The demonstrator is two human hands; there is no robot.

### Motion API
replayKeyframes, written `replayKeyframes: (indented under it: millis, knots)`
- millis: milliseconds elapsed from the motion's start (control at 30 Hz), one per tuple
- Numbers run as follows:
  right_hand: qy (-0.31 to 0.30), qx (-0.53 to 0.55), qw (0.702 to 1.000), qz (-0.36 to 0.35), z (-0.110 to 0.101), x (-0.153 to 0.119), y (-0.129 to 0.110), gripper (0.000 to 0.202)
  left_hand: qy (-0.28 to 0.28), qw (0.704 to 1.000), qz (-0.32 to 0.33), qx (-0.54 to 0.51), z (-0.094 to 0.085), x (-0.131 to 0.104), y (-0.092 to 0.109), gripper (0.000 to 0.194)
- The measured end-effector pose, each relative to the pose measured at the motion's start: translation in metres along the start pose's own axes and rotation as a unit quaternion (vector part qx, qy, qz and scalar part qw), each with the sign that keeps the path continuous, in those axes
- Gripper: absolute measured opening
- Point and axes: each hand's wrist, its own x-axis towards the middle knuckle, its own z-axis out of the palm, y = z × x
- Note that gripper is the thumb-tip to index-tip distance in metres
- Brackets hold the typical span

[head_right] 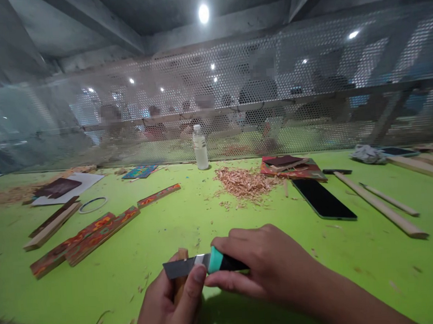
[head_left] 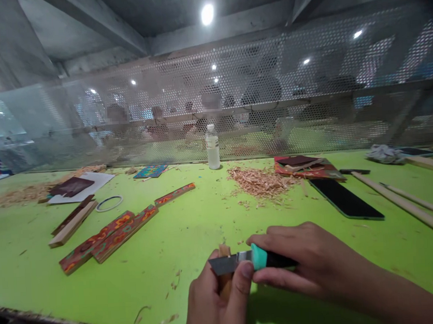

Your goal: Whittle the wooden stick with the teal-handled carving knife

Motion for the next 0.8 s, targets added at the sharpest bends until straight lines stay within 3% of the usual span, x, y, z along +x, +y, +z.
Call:
replayKeyframes:
  millis: [133,333,433,633,800]
  knots:
    - [0.039,-0.021,0.999,0.007,0.005,-0.001,-0.003,0.04,0.018,1.0,-0.009,0.021,0.001,-0.001,0.003,0.053]
    - [0.142,0.013,0.988,0.057,0.0,0.001,0.005,0.033,-0.002,0.999,0.023,0.046,-0.001,0.002,-0.002,0.058]
    - [0.111,0.033,0.991,0.063,-0.006,0.001,0.01,0.033,-0.015,0.999,0.026,0.045,-0.001,0.004,-0.007,0.059]
    - [-0.019,0.045,0.998,0.048,-0.005,0.002,0.005,0.032,-0.038,0.999,0.024,0.002,-0.003,0.003,-0.009,0.066]
    - [-0.044,0.032,0.998,0.03,-0.002,0.003,-0.001,0.028,-0.054,0.997,0.03,-0.054,-0.002,0.002,-0.006,0.068]
